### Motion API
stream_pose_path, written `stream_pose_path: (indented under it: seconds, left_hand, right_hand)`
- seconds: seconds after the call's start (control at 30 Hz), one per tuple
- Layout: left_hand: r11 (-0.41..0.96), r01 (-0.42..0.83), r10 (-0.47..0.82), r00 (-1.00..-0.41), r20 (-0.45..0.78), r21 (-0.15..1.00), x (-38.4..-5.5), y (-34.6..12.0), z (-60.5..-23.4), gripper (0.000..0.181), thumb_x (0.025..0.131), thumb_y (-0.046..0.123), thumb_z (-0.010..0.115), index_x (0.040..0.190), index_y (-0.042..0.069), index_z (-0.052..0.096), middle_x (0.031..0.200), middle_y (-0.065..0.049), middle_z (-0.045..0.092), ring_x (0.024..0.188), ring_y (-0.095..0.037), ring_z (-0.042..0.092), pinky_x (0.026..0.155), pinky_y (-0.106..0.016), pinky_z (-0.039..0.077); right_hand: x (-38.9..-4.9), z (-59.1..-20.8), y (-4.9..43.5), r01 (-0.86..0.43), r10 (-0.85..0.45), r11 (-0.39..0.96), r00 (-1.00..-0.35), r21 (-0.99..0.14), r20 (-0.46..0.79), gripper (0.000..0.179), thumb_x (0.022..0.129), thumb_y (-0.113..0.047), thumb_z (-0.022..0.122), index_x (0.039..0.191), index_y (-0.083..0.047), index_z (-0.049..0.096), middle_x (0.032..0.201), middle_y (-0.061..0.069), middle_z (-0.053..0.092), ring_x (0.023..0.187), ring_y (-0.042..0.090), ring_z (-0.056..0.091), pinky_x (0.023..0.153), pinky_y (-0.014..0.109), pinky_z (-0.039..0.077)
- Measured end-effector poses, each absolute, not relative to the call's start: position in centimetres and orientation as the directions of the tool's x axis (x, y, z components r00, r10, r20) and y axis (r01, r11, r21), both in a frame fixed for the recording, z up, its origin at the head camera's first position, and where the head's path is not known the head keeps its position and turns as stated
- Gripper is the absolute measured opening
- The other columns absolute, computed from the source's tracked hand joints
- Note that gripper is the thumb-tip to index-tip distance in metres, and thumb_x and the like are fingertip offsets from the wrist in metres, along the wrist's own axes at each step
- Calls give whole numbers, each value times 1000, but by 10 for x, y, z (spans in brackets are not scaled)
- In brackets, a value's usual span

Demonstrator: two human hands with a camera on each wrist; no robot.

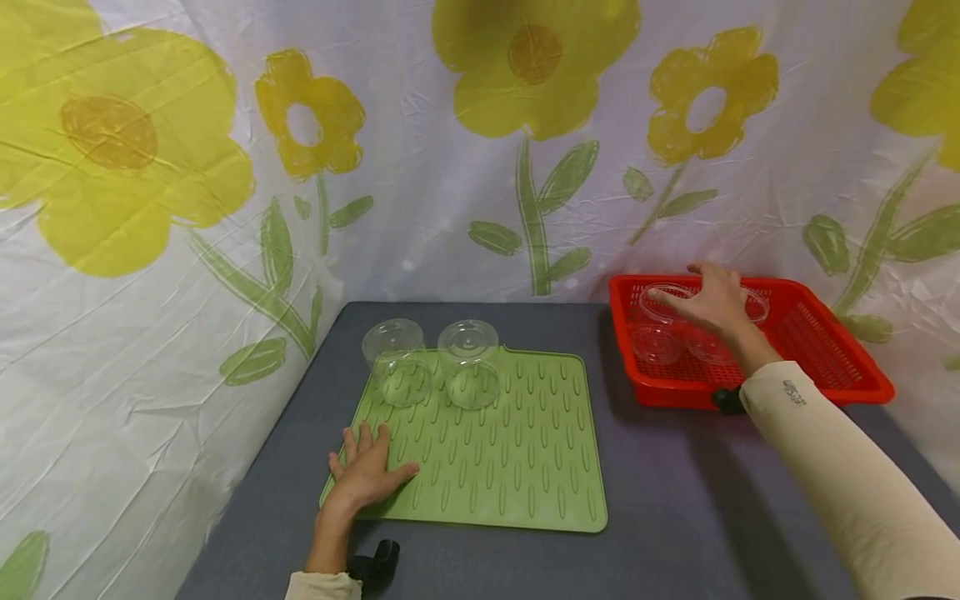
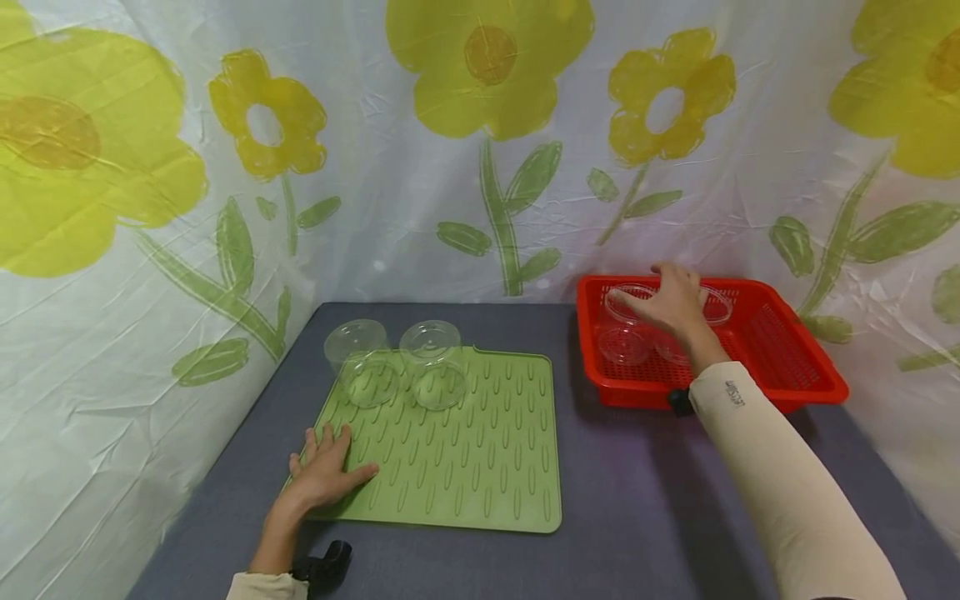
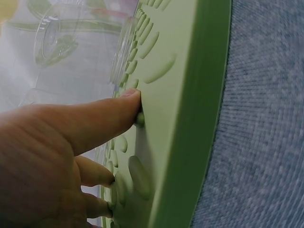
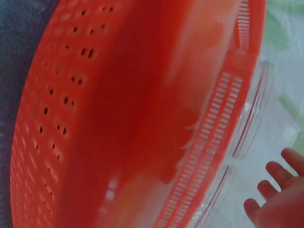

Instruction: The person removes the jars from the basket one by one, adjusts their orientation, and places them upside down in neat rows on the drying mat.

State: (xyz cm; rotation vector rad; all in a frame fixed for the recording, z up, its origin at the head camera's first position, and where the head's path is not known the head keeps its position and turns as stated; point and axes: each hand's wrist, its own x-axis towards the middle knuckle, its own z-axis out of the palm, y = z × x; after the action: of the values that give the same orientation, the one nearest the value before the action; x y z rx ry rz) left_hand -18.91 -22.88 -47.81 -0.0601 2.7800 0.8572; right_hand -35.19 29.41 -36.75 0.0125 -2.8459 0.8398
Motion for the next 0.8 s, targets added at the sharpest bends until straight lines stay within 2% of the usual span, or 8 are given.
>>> stream_pose_path:
  seconds: [0.23,0.47,0.63,0.8]
  left_hand:
    - [833,-110,29,-970,-241,543,-190,-228,-476,96,96,40,68,157,-12,17,161,-42,-5,149,-60,-17,111,-81,-10]
    - [832,-108,33,-969,-243,544,-190,-229,-479,96,96,41,68,157,-12,17,161,-42,-4,149,-60,-16,111,-81,-9]
    - [824,-105,37,-971,-237,557,-189,-229,-478,96,96,41,68,157,-12,17,161,-42,-4,149,-60,-16,111,-81,-9]
    - [824,-103,38,-971,-236,556,-189,-229,-477,96,96,41,68,157,-12,17,161,-42,-4,149,-60,-16,111,-81,-9]
  right_hand:
    - [-361,-369,302,-74,-54,902,-997,-425,58,115,83,-71,67,156,6,23,156,38,24,139,59,17,109,76,17]
    - [-366,-370,309,-51,-70,939,-997,-339,-43,126,77,-78,67,159,2,16,157,38,17,139,63,13,106,82,14]
    - [-362,-364,309,-20,-58,953,-991,-302,-118,125,78,-77,66,155,11,22,155,41,15,140,64,9,107,83,12]
    - [-360,-359,308,-16,-57,966,-987,-259,-149,116,82,-73,66,147,15,31,150,42,19,137,65,11,105,82,18]
